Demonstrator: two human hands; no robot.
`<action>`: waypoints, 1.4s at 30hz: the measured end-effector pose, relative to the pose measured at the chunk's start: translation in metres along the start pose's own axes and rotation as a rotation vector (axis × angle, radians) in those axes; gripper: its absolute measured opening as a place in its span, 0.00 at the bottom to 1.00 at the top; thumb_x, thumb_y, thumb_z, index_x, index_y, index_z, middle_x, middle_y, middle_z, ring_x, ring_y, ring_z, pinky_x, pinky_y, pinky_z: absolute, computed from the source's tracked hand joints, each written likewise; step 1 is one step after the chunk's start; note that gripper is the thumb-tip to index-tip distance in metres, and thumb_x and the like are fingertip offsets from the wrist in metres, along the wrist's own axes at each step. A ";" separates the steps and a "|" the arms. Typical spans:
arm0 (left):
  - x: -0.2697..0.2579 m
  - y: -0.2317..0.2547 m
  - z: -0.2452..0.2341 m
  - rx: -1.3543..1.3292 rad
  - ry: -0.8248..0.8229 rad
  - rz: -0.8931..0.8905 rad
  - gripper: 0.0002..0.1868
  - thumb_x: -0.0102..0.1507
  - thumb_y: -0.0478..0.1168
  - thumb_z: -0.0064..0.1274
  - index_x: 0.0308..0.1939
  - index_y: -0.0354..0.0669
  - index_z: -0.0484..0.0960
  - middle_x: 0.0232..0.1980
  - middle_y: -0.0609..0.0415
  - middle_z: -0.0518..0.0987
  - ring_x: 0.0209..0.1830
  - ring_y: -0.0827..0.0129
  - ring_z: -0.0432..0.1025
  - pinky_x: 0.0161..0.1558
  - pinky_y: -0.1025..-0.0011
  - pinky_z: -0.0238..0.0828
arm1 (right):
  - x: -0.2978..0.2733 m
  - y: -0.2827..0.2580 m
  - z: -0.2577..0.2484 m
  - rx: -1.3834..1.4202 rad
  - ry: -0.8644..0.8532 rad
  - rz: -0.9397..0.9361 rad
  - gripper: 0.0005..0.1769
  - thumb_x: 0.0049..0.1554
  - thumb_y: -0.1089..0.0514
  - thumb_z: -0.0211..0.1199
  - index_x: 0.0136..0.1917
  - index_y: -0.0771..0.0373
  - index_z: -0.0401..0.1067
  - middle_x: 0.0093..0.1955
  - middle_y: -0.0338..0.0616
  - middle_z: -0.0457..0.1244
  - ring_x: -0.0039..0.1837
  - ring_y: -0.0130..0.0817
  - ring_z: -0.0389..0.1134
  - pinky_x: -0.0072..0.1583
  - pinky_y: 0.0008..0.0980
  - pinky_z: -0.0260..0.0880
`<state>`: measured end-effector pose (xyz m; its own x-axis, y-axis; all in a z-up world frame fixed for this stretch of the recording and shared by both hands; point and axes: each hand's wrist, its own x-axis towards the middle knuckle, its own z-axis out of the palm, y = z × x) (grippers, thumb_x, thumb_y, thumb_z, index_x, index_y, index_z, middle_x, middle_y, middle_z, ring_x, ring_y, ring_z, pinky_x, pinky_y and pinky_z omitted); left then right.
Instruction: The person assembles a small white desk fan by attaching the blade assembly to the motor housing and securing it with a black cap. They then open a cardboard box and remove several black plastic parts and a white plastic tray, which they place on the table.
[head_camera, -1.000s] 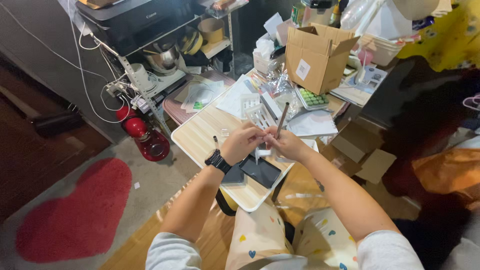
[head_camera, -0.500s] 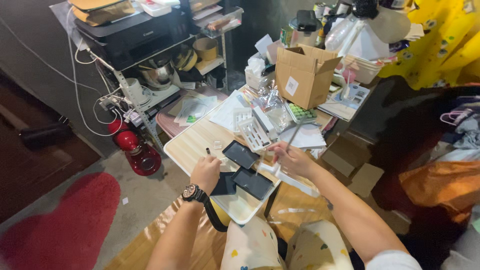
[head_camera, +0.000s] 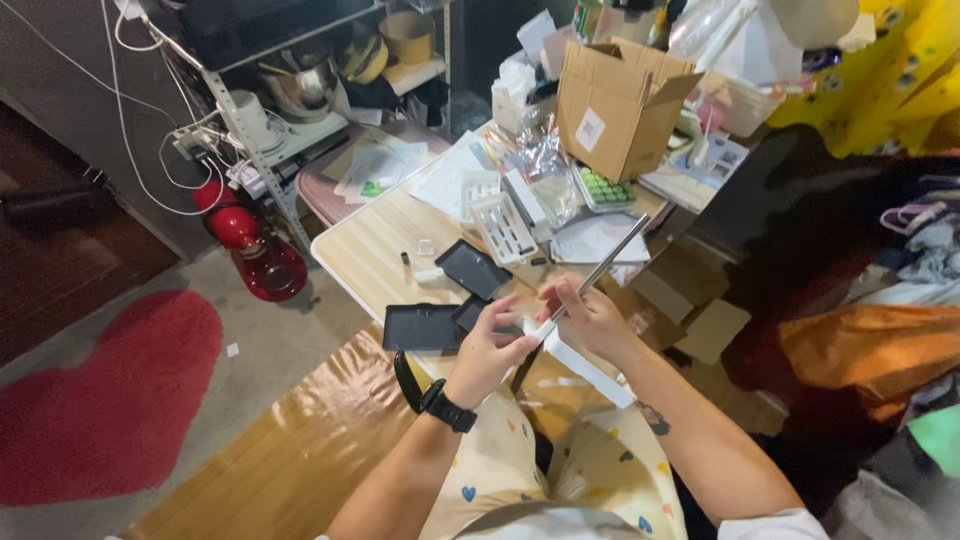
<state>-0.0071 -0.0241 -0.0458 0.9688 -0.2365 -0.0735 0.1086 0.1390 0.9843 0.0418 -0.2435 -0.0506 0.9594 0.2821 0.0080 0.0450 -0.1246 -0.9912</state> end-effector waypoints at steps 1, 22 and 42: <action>0.001 -0.004 0.001 -0.040 -0.016 0.001 0.41 0.57 0.39 0.65 0.72 0.45 0.65 0.57 0.52 0.76 0.50 0.65 0.79 0.44 0.71 0.77 | -0.003 -0.005 -0.001 -0.060 0.002 -0.028 0.33 0.66 0.33 0.43 0.54 0.65 0.71 0.43 0.44 0.69 0.48 0.29 0.70 0.52 0.30 0.70; -0.058 -0.020 -0.031 0.300 -0.121 0.152 0.11 0.60 0.41 0.64 0.42 0.40 0.83 0.46 0.56 0.69 0.45 0.71 0.68 0.45 0.74 0.73 | -0.036 -0.041 0.057 -0.461 -0.299 -0.236 0.20 0.67 0.43 0.50 0.45 0.62 0.67 0.42 0.43 0.58 0.47 0.34 0.62 0.51 0.33 0.66; -0.062 -0.019 -0.079 0.625 0.154 0.596 0.15 0.50 0.32 0.71 0.40 0.43 0.86 0.45 0.53 0.70 0.46 0.64 0.70 0.47 0.71 0.71 | -0.006 0.015 0.012 -0.508 0.197 -0.055 0.15 0.57 0.52 0.65 0.55 0.61 0.77 0.51 0.43 0.68 0.51 0.34 0.71 0.53 0.32 0.71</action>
<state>-0.0513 0.0636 -0.0722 0.8498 -0.1537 0.5043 -0.5230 -0.3651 0.7701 0.0333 -0.2361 -0.0673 0.9835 0.1241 0.1314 0.1791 -0.5724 -0.8002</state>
